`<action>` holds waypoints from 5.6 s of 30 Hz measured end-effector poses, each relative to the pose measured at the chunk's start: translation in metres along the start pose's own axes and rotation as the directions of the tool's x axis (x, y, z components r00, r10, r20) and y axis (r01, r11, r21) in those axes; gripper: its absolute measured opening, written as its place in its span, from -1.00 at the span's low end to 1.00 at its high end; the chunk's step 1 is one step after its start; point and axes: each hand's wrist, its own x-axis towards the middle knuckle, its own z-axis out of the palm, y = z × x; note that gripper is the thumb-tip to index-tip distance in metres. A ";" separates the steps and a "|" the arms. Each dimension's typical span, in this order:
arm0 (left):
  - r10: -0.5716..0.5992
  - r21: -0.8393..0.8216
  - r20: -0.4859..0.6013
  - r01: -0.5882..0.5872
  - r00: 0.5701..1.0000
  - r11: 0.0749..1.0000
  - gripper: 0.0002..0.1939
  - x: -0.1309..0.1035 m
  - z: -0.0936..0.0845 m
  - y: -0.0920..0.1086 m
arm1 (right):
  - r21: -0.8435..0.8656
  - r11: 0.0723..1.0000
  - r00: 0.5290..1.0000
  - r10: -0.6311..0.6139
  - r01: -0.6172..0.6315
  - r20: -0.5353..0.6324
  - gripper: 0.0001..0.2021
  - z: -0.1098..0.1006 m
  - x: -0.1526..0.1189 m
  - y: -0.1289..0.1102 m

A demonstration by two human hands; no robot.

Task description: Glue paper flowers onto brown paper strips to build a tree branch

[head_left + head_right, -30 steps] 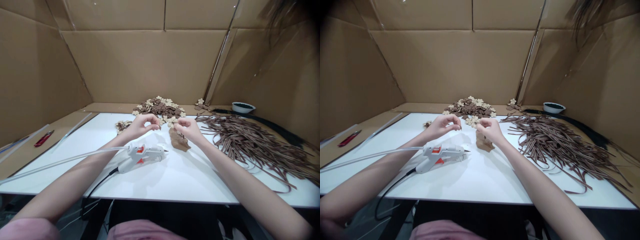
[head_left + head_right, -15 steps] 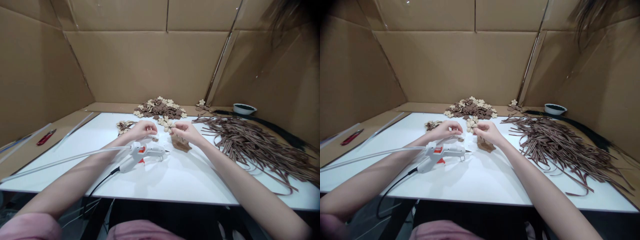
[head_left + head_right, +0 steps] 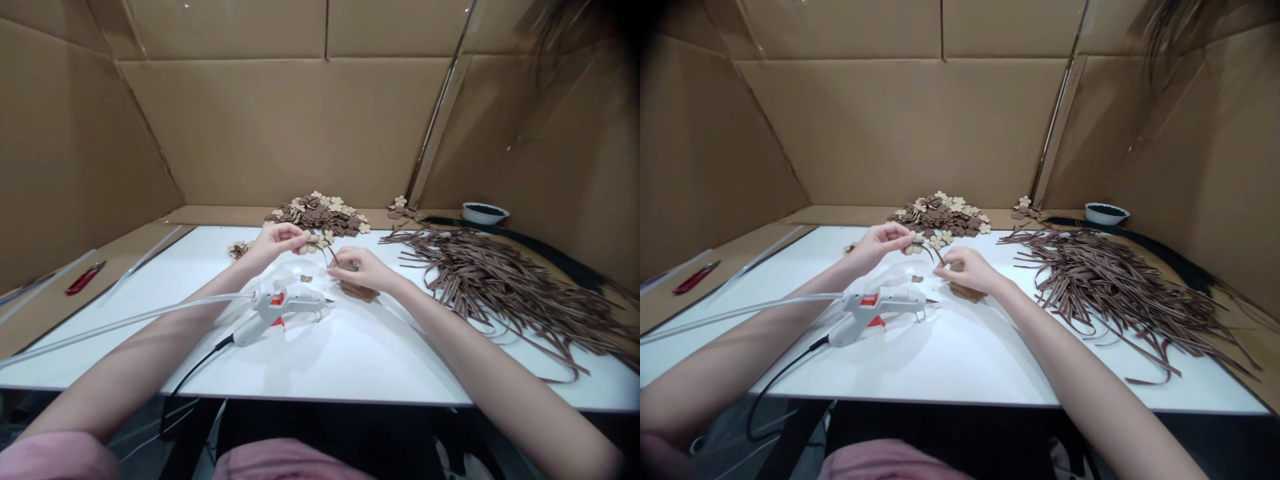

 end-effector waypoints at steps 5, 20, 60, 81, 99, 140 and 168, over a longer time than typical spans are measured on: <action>-0.016 -0.027 -0.088 0.013 0.996 1.000 -0.65 0.006 -0.014 -0.008 | -0.245 0.960 0.980 -0.090 0.133 0.179 -0.59 0.000 -0.006 0.005; -0.023 -0.036 -0.077 0.020 0.997 0.999 -0.66 0.005 -0.013 -0.004 | -0.363 0.931 0.994 -0.067 0.033 -0.082 -0.80 -0.026 -0.006 0.013; -0.077 0.039 0.269 0.069 0.960 0.997 -0.72 -0.011 0.019 0.018 | 0.027 0.990 0.865 -0.109 0.140 -0.490 -0.86 0.003 0.004 -0.030; -0.069 0.069 0.336 0.049 0.939 0.996 -0.71 -0.015 0.022 0.024 | -0.305 0.927 0.860 -0.329 0.217 -0.389 -0.92 0.000 0.003 -0.033; -0.057 0.034 0.319 0.049 0.946 0.998 -0.74 -0.014 0.025 0.024 | -0.266 0.946 0.908 -0.269 0.186 -0.320 -0.91 0.002 0.005 -0.035; 0.009 0.014 0.342 -0.014 0.940 1.000 -0.74 -0.013 0.024 0.022 | -0.351 0.914 0.871 -0.334 0.205 -0.361 -0.93 -0.002 0.005 -0.036; 0.020 -0.039 0.335 -0.008 0.942 0.999 -0.75 -0.015 0.023 0.022 | -0.089 0.961 0.849 -0.272 0.261 -0.454 -0.95 -0.009 0.003 -0.045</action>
